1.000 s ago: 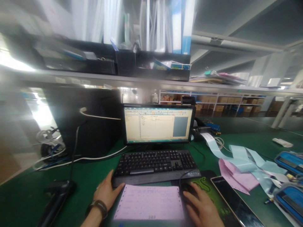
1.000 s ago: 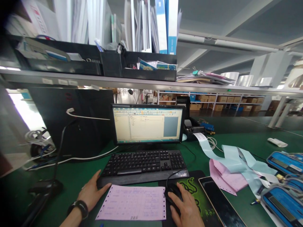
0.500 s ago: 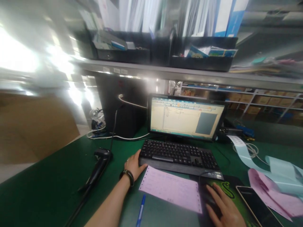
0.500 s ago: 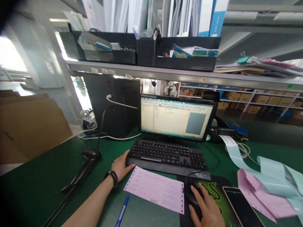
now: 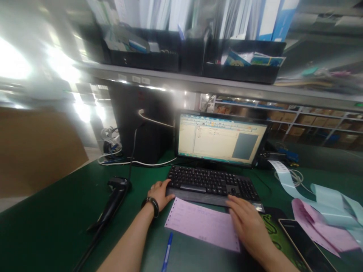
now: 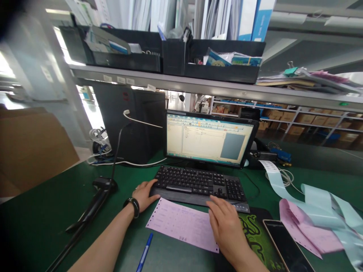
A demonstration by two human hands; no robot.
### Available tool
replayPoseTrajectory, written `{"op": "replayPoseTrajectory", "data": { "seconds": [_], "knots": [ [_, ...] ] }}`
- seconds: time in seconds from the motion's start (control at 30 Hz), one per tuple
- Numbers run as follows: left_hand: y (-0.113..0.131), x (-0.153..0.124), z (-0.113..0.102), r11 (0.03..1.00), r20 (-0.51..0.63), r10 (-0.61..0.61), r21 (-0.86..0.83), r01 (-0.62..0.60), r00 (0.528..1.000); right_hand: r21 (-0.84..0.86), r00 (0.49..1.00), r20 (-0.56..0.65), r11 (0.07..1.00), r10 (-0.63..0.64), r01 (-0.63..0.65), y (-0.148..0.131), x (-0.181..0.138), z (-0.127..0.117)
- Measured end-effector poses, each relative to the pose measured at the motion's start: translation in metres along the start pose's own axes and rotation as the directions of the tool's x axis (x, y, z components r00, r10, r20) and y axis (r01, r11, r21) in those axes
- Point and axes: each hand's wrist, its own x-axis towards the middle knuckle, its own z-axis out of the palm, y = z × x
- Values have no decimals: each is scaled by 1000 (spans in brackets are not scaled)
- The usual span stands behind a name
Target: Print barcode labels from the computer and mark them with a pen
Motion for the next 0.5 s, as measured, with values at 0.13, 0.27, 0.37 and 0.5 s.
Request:
{"op": "replayPoseTrajectory", "data": {
  "seconds": [0.13,0.27,0.37,0.5],
  "knots": [
    [1,0,1,1000,7,3,8,-3,1000,161,983,178,987,-49,20,-47,94,40],
    [2,-3,4,1000,-11,9,22,-8,1000,153,959,268,987,-92,52,-81,155,101],
    [3,-1,5,999,-14,4,32,-3,1000,112,944,319,992,-90,57,-92,175,131],
    [-8,1,-1,1000,7,20,15,-20,1000,47,929,365,997,-70,56,-101,181,134]
  ]
}}
